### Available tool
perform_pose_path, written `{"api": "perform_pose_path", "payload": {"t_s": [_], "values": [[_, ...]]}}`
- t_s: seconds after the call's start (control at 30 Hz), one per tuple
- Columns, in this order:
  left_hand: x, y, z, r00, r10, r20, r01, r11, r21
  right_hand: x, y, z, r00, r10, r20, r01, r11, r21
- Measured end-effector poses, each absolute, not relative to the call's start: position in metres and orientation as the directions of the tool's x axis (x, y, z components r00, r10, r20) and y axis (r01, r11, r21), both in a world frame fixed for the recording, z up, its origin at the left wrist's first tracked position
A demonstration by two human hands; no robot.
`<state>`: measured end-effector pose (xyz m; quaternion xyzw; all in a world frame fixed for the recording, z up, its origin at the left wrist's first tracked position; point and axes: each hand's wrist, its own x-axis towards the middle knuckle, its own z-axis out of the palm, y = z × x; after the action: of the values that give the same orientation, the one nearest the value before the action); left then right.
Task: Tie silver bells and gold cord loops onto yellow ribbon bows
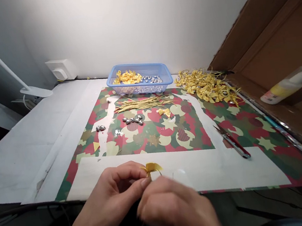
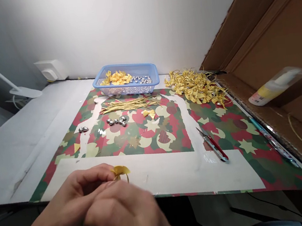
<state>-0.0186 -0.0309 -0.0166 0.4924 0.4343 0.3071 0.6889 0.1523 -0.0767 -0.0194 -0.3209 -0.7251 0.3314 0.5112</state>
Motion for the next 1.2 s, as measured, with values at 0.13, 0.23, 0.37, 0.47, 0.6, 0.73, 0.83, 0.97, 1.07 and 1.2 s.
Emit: {"api": "perform_pose_path", "payload": {"t_s": [0.13, 0.23, 0.37, 0.47, 0.6, 0.73, 0.83, 0.97, 1.07, 1.2], "values": [[-0.019, -0.032, -0.013, 0.481, 0.836, -0.264, 0.051, 0.274, 0.960, 0.167, -0.060, -0.019, -0.200, 0.803, 0.562, 0.477, 0.581, -0.660], [-0.020, -0.034, -0.011, 0.488, 0.846, -0.214, 0.045, 0.221, 0.974, 0.170, -0.057, -0.021, -0.216, 0.807, 0.550, 0.621, 0.548, -0.560], [-0.024, -0.034, -0.009, 0.485, 0.843, -0.232, 0.107, 0.207, 0.973, 0.169, -0.055, -0.023, -0.221, 0.773, 0.595, 0.688, 0.556, -0.467], [-0.025, -0.035, -0.008, 0.471, 0.833, -0.290, 0.142, 0.253, 0.957, 0.172, -0.053, -0.022, -0.255, 0.772, 0.582, 0.695, 0.565, -0.445], [-0.023, -0.034, -0.009, 0.449, 0.826, -0.341, 0.105, 0.331, 0.938, 0.180, -0.050, -0.019, -0.305, 0.815, 0.494, 0.644, 0.558, -0.524], [-0.018, -0.031, -0.010, 0.452, 0.813, -0.367, 0.043, 0.391, 0.919, 0.181, -0.048, -0.022, -0.318, 0.868, 0.380, 0.545, 0.496, -0.676], [-0.016, -0.029, -0.011, 0.474, 0.806, -0.355, 0.044, 0.381, 0.923, 0.175, -0.050, -0.027, -0.282, 0.879, 0.384, 0.540, 0.476, -0.694], [-0.013, -0.028, -0.016, 0.434, 0.854, -0.287, 0.066, 0.287, 0.956, 0.165, -0.052, -0.032, -0.228, 0.849, 0.476, 0.572, 0.512, -0.640], [-0.011, -0.027, -0.020, 0.396, 0.880, -0.264, 0.042, 0.269, 0.962, 0.158, -0.052, -0.035, -0.221, 0.826, 0.518, 0.589, 0.536, -0.604], [-0.010, -0.026, -0.023, 0.371, 0.891, -0.262, 0.057, 0.260, 0.964, 0.153, -0.050, -0.037, -0.210, 0.835, 0.509, 0.623, 0.516, -0.589]]}}
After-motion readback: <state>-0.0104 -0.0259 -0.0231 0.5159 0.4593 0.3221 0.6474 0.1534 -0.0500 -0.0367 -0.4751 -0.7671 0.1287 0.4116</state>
